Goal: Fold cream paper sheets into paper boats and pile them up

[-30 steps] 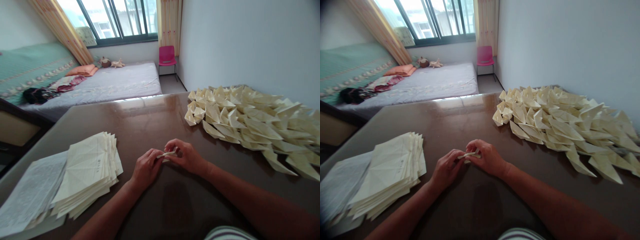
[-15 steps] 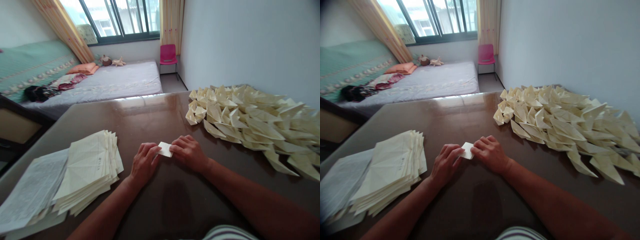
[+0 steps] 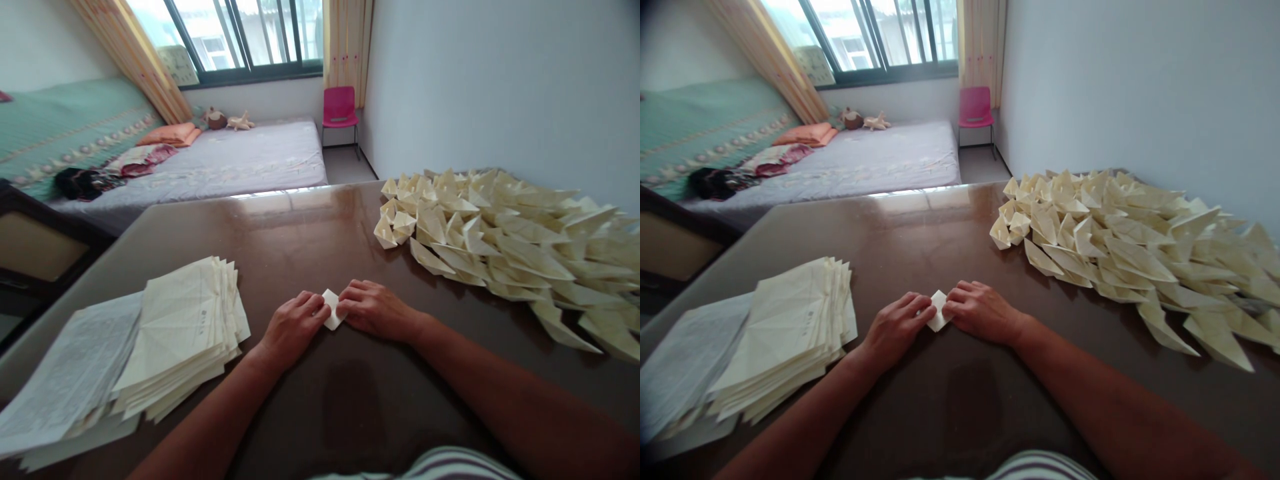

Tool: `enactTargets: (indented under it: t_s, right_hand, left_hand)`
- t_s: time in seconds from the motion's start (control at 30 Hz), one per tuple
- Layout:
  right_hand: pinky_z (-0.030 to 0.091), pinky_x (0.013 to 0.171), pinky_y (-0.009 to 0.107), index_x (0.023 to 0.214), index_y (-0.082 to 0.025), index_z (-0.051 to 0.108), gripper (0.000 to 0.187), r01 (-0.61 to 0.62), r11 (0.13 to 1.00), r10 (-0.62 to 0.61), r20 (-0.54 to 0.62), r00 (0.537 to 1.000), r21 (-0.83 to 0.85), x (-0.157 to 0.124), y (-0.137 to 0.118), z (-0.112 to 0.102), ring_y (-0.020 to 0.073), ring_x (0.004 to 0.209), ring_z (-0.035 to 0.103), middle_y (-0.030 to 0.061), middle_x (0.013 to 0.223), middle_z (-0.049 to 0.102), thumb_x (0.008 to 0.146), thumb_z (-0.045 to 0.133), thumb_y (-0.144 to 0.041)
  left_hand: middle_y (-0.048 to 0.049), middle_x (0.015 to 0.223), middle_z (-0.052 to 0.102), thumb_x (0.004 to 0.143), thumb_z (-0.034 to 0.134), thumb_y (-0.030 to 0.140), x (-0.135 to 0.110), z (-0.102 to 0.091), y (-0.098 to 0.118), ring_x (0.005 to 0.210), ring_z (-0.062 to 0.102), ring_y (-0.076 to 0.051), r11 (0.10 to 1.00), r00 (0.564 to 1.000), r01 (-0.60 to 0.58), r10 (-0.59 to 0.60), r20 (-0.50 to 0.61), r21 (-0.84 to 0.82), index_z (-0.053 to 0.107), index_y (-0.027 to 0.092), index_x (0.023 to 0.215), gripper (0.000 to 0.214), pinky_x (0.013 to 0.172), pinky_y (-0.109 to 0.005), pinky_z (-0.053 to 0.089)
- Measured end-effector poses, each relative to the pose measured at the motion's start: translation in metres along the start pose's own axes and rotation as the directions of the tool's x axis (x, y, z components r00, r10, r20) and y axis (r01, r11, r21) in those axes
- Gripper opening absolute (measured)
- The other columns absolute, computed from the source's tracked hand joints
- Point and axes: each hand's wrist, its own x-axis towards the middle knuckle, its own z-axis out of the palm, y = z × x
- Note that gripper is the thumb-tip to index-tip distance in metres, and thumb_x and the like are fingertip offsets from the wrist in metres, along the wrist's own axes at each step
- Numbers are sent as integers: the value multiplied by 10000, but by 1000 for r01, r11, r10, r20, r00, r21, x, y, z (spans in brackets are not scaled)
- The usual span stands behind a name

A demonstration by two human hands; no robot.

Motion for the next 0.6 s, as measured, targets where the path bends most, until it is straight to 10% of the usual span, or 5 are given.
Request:
enactTargets:
  t_s: [0.37,0.6]
  right_hand:
    - [417,787,273,965,-233,682,174,-232,913,244,9,970,335,0,9,3,153,864,591,25,902,696,910,540,-316]
    - [370,755,278,941,-205,603,138,-426,881,441,-34,897,204,8,-6,12,153,821,579,22,876,665,924,505,-301]
  left_hand:
    - [-31,923,634,956,419,287,-1,-7,-7,880,546,-162,901,970,240,-212,115,-363,651,211,874,258,798,-285,464]
    - [-33,1017,676,942,443,274,3,8,-10,933,607,-173,816,912,391,-406,59,-426,599,209,1099,231,827,-300,481]
